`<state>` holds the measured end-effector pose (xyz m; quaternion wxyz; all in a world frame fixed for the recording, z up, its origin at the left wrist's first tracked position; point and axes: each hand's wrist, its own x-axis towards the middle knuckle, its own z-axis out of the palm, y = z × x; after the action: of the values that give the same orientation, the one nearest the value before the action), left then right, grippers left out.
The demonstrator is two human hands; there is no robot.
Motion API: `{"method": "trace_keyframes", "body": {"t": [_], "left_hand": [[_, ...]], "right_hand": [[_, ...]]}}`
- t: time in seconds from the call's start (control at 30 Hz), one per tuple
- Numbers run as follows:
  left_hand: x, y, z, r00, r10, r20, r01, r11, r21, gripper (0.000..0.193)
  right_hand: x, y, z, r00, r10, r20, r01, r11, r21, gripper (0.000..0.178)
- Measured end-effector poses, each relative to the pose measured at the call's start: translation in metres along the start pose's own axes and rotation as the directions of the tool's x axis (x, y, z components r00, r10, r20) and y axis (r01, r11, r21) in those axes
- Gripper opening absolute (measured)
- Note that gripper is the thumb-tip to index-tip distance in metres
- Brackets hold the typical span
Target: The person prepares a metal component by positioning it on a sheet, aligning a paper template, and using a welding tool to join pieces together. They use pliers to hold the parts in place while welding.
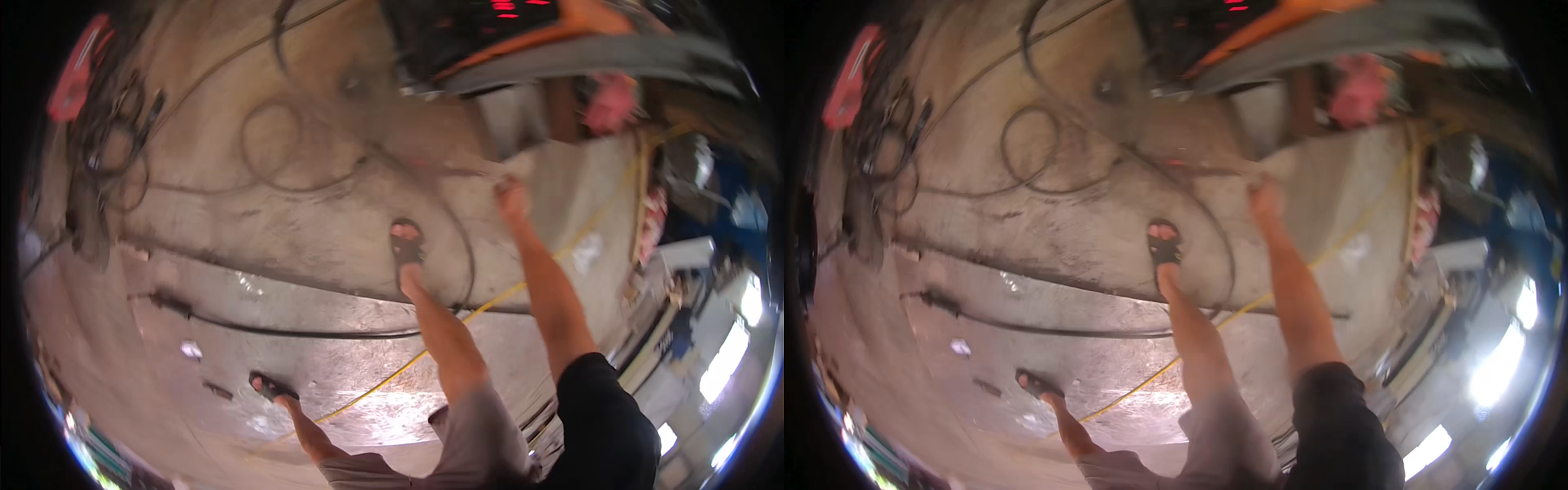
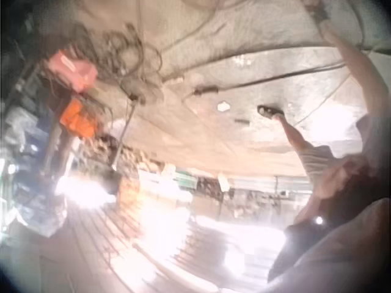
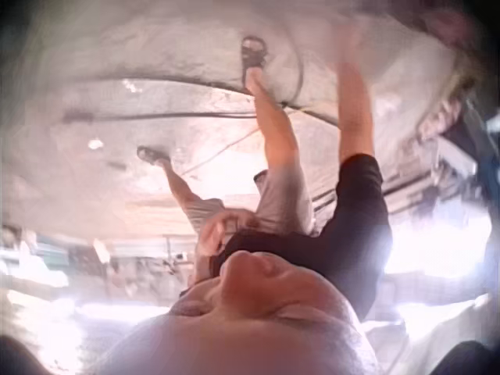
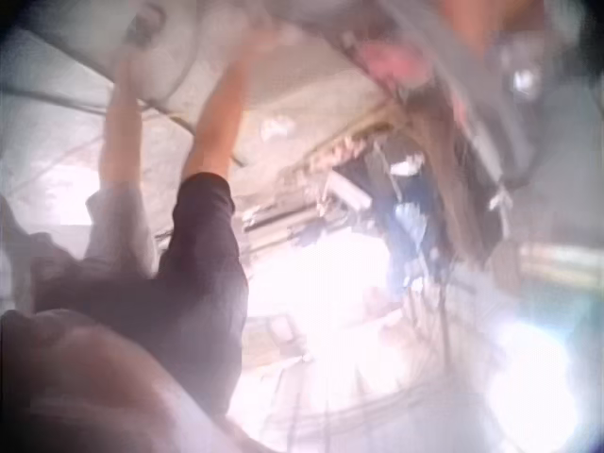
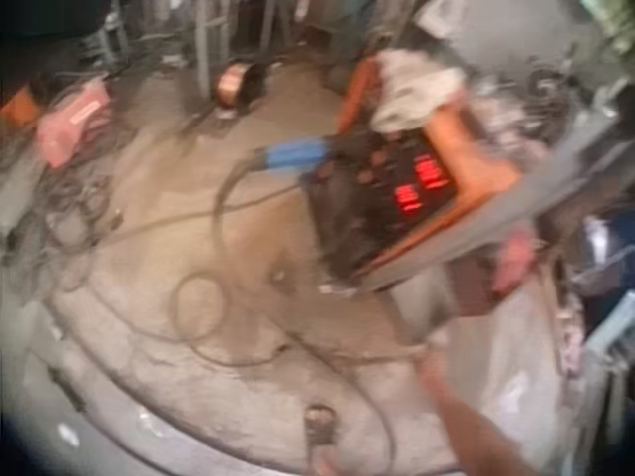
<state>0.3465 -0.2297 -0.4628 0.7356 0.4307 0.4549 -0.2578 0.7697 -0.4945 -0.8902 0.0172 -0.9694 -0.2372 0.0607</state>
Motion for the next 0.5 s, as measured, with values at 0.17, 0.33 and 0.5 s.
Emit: {"method": "trace_keyframes", "body": {"t": [0.17,0.33,0.5], "left_hand": [[0.025,-0.098,0.017,0.899,-0.089,-0.429,0.122,0.991,0.051,0.024],[-0.079,-0.215,0.001,0.490,-0.454,-0.744,0.385,0.879,-0.282,0.027],[-0.230,-0.418,0.086,0.496,-0.481,-0.723,0.642,0.764,-0.068,0.027]], "right_hand": [[0.202,0.168,0.059,0.976,-0.070,0.206,0.126,0.953,-0.274,0.047],[0.194,0.136,0.114,0.946,0.110,0.305,0.031,0.906,-0.422,0.051],[0.162,0.115,0.052,0.951,0.043,0.307,0.123,0.857,-0.501,0.060]]}}
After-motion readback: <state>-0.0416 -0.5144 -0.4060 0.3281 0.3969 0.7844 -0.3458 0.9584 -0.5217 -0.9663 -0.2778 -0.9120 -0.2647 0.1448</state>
